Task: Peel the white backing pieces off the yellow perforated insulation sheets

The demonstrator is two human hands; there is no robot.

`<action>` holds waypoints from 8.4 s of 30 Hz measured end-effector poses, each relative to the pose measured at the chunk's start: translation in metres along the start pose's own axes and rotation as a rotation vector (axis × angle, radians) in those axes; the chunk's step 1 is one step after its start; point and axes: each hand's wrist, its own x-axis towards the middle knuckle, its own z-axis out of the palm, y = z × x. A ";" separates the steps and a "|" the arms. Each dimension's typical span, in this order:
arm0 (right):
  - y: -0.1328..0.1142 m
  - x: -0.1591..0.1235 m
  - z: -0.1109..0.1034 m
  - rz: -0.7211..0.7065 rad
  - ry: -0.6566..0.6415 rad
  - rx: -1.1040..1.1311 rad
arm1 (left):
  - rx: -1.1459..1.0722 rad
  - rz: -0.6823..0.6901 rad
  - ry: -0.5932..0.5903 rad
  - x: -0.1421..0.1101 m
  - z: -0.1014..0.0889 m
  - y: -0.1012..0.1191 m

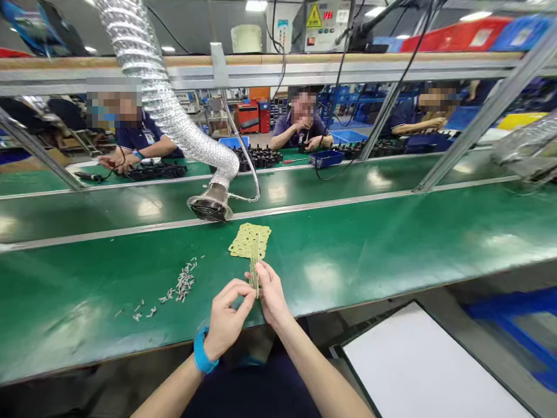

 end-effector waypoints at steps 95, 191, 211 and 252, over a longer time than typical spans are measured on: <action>0.025 0.026 -0.015 0.347 -0.363 0.212 | -0.174 -0.445 -0.090 0.044 -0.003 -0.018; 0.025 0.016 -0.008 0.196 -0.351 0.141 | 0.246 -0.292 -0.094 0.032 -0.009 0.009; 0.023 0.014 -0.010 0.212 -0.364 0.104 | 0.356 -0.128 -0.064 0.014 -0.004 0.015; 0.029 0.025 -0.018 0.310 -0.361 0.138 | -0.033 -0.331 0.055 0.026 0.006 -0.019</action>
